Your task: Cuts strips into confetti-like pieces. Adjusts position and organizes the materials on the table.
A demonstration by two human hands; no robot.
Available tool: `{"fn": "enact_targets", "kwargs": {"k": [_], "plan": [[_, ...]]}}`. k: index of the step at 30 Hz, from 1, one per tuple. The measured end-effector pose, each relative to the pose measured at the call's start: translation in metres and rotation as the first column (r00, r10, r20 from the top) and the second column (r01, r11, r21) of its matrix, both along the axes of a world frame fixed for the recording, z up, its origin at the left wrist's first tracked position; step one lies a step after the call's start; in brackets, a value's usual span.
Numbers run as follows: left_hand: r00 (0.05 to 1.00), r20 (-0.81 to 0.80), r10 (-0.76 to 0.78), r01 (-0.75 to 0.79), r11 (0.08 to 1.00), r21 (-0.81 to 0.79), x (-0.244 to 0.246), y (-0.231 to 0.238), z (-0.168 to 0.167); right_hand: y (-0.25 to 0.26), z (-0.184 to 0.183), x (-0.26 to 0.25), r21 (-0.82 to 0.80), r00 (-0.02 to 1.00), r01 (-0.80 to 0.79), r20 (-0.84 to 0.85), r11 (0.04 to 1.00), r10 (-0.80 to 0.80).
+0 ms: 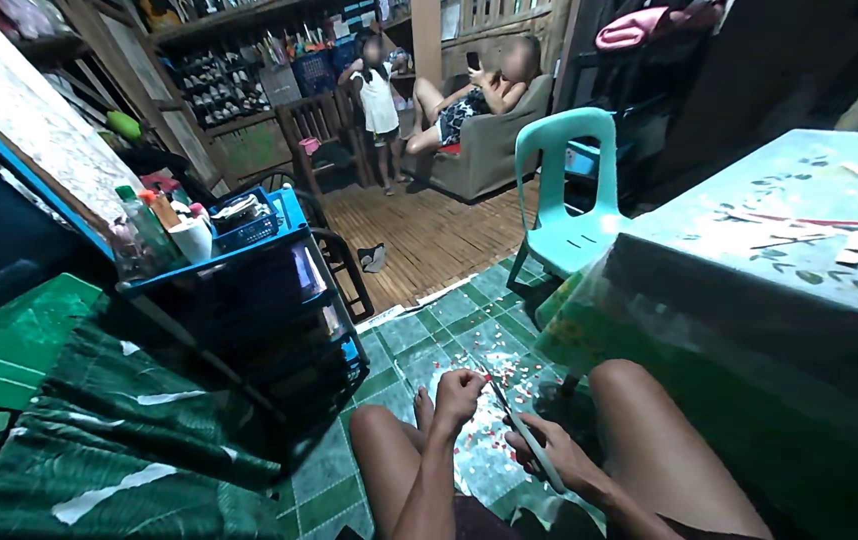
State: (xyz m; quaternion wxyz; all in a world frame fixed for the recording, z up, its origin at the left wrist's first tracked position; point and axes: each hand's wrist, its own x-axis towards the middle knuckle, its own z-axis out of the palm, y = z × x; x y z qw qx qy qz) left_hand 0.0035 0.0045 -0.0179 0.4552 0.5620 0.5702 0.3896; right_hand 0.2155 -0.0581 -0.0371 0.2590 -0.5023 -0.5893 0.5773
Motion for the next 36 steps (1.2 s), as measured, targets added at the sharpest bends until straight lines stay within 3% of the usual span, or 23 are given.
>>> {"fn": "enact_targets", "kwargs": {"k": [36], "plan": [[0.998,-0.049,-0.036,0.034,0.999,-0.032,0.005,-0.0032,0.0026,-0.002,0.005,0.0005,-0.002,1.0,-0.015,-0.019,1.0,0.015]]}}
